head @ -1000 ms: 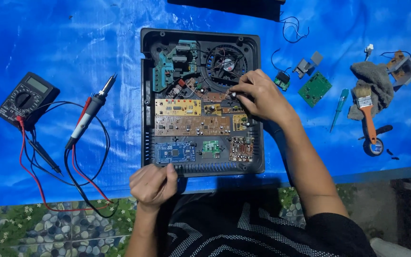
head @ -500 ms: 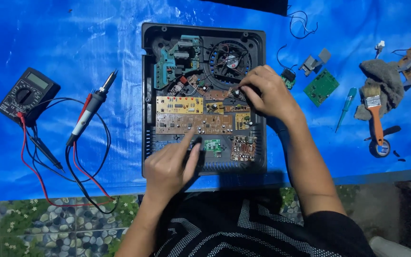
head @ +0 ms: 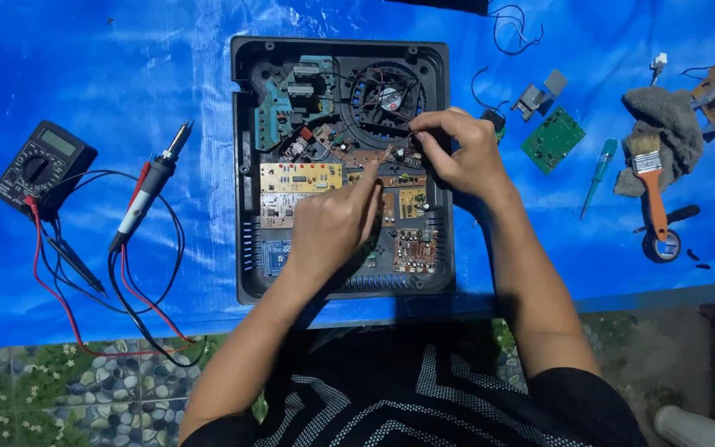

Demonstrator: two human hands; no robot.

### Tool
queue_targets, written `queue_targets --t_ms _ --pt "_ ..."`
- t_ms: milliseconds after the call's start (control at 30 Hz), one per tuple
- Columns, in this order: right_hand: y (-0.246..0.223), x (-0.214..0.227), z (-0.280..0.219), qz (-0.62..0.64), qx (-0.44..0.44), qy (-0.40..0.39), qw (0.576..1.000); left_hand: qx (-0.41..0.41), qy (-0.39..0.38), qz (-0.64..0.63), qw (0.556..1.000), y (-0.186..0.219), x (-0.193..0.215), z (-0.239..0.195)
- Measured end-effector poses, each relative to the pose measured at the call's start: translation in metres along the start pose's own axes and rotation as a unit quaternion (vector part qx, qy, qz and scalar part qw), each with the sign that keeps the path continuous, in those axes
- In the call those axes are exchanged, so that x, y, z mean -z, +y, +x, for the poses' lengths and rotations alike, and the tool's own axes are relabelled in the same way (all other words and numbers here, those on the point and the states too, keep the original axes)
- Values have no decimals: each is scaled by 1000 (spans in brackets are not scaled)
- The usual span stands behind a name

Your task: The person works on an open electronic device placed on a blue tarp, using their hands to connect wires and adjust components on the circuit board. A multimeter and soldering iron are visible on the table, but the person primarily manipulates the wires and parts by hand.

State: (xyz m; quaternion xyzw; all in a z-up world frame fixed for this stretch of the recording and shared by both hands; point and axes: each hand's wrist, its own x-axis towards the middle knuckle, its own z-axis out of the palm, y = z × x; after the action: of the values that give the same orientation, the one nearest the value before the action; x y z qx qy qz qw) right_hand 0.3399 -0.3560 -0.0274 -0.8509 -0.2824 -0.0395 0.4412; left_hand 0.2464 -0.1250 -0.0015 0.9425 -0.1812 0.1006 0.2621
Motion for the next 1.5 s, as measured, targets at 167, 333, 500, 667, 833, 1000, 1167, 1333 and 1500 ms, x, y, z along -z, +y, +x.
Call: queue_targets --t_ms 167,333,500,667,833,1000,1167,1333,1500 --pt "-6 5 0 -3 -2 -5 1000 -6 -82 70 994 1 -4 15" --pt "-7 10 3 -19 -2 -14 1000 -10 -96 75 992 -12 -24 25" --pt "-17 14 5 -14 11 -62 998 5 -149 91 985 -6 -47 26" --pt "-18 17 4 -22 14 -73 997 38 -180 68 981 -9 -68 23" --pt "-9 15 2 -30 1 -61 998 61 -199 23 978 0 -41 32" --pt "-7 15 1 -25 -3 -47 999 86 -189 -23 978 -5 -46 27" --pt "-7 16 0 -24 3 -46 999 101 -174 -49 978 -2 -39 30" --pt "-10 11 -1 -20 -1 -51 998 95 -133 12 986 -19 -58 12" --pt "4 -1 -6 -58 14 -48 997 111 -102 33 988 -7 -20 20"
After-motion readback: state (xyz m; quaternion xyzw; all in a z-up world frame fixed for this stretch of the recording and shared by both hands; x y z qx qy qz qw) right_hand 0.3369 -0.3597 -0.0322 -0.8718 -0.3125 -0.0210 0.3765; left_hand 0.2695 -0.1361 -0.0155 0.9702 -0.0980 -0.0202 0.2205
